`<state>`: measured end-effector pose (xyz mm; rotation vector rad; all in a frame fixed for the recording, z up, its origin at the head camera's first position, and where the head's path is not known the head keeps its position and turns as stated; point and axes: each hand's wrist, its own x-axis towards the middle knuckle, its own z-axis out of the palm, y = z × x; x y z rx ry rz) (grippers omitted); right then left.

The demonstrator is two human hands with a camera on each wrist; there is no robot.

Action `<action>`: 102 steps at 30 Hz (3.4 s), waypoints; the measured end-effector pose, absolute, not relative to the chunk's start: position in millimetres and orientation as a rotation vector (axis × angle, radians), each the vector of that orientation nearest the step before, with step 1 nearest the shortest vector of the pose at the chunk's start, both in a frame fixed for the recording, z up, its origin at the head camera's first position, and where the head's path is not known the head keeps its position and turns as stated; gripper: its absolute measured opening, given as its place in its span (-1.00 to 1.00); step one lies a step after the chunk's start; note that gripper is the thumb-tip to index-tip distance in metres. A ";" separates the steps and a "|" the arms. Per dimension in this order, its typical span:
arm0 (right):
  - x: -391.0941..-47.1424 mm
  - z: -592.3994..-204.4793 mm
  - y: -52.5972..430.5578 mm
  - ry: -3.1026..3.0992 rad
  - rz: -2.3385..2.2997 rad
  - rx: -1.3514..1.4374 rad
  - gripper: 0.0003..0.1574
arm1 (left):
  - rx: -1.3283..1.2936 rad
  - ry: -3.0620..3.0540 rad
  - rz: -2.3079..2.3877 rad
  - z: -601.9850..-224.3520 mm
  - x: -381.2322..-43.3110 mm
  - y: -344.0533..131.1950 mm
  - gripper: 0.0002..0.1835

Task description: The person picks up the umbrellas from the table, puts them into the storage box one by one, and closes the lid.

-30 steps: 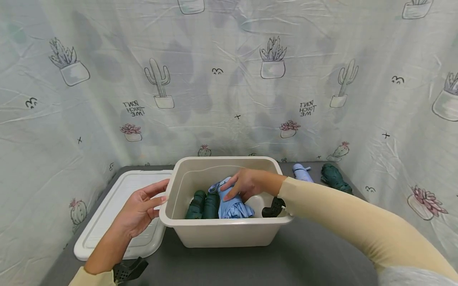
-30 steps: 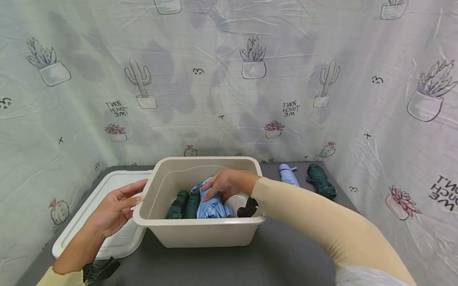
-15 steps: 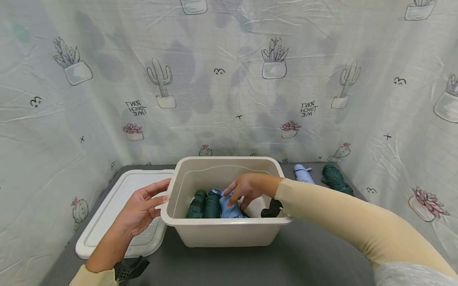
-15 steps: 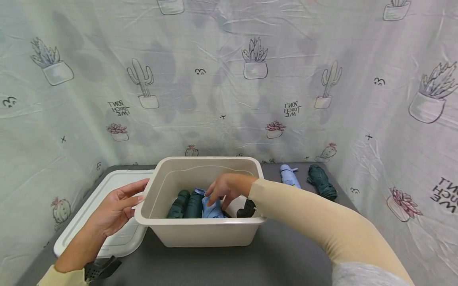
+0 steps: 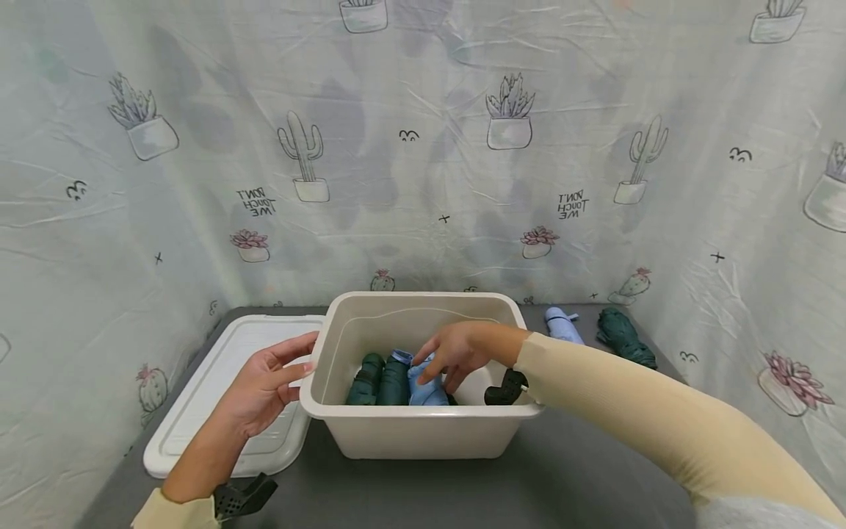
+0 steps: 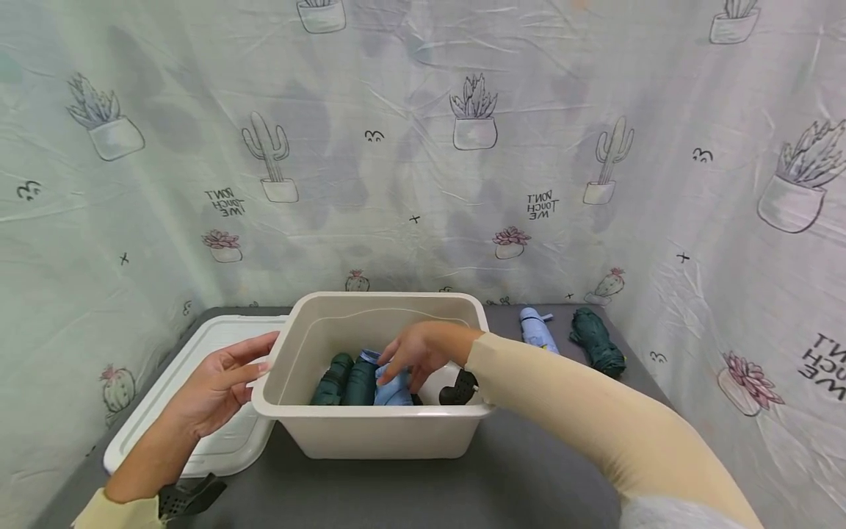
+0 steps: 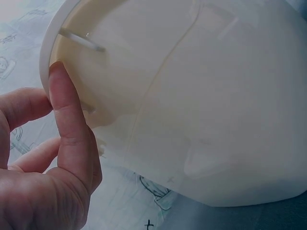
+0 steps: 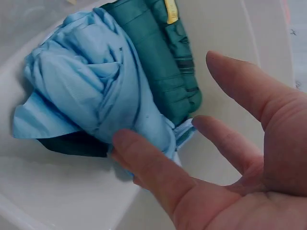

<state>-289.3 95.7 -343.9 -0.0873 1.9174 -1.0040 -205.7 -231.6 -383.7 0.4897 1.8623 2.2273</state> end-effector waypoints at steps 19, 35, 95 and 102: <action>-283.4 -297.3 133.6 1.944 -1.256 -0.331 -0.29 | 0.462 1.905 2.221 -386.5 -205.7 -230.6 -0.47; -273.1 -291.8 182.8 2.033 -1.559 -0.442 -0.26 | 0.415 1.931 2.223 -384.4 -205.3 -229.9 -0.46; -234.6 -416.3 337.4 2.840 -1.689 -0.208 -0.39 | 0.447 1.837 2.258 -381.0 -217.6 -236.2 -0.50; -242.0 -424.3 362.2 2.905 -1.644 -0.155 -0.39 | 0.463 1.849 2.252 -382.7 -218.3 -236.0 -0.49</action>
